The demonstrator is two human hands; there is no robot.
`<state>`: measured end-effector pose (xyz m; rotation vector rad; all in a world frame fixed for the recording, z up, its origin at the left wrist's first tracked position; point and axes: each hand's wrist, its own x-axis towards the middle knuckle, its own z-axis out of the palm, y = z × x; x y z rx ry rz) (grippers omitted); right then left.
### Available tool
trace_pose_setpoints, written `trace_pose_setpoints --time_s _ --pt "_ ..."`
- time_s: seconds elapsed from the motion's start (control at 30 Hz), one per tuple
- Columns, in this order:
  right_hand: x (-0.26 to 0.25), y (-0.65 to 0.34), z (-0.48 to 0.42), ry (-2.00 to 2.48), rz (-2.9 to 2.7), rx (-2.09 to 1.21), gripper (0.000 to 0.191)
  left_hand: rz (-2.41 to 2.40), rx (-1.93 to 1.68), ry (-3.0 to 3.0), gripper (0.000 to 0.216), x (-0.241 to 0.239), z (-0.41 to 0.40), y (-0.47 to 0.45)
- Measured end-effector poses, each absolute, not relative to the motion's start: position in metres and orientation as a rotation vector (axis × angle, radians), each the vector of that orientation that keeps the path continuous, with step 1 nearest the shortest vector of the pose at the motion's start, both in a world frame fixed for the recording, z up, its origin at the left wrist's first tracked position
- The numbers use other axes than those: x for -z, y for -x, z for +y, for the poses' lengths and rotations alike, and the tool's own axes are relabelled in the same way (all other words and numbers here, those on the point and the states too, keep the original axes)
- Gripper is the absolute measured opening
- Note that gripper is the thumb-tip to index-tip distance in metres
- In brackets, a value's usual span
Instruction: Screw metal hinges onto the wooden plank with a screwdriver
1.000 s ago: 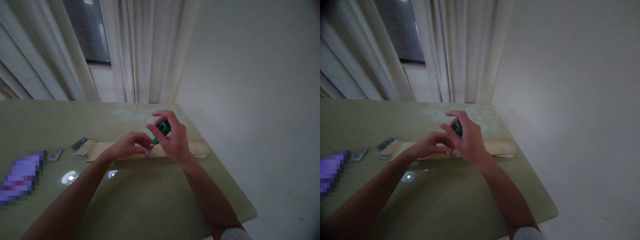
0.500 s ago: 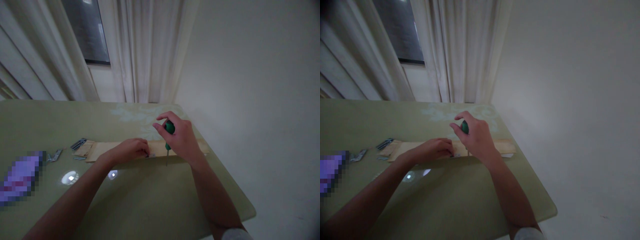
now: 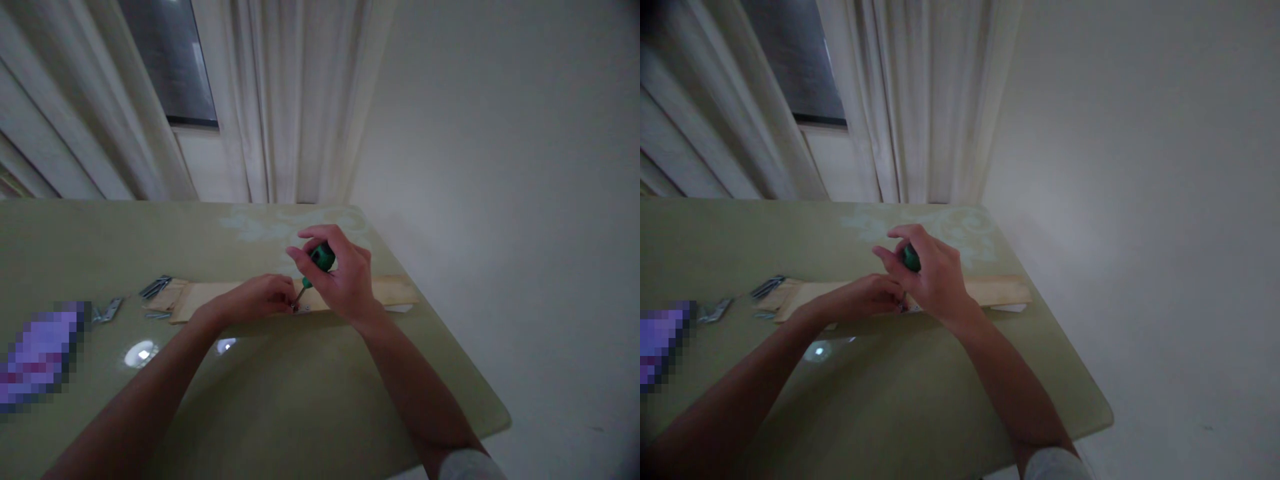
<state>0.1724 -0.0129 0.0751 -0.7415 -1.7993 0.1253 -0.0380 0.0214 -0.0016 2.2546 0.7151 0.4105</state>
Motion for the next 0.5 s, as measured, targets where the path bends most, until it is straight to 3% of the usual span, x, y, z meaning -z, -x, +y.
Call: trace_pose_setpoints --time_s 0.3,0.5 --pt "-0.0719 -0.1692 -0.0077 0.769 -1.865 -0.19 0.013 0.625 -0.507 -2.064 0.021 -0.0022 0.0201 0.0413" --pt "-0.0786 -0.1721 -0.0102 0.728 -2.001 -0.235 0.021 0.609 -0.711 -1.984 0.023 -0.0021 0.0194 0.0368"
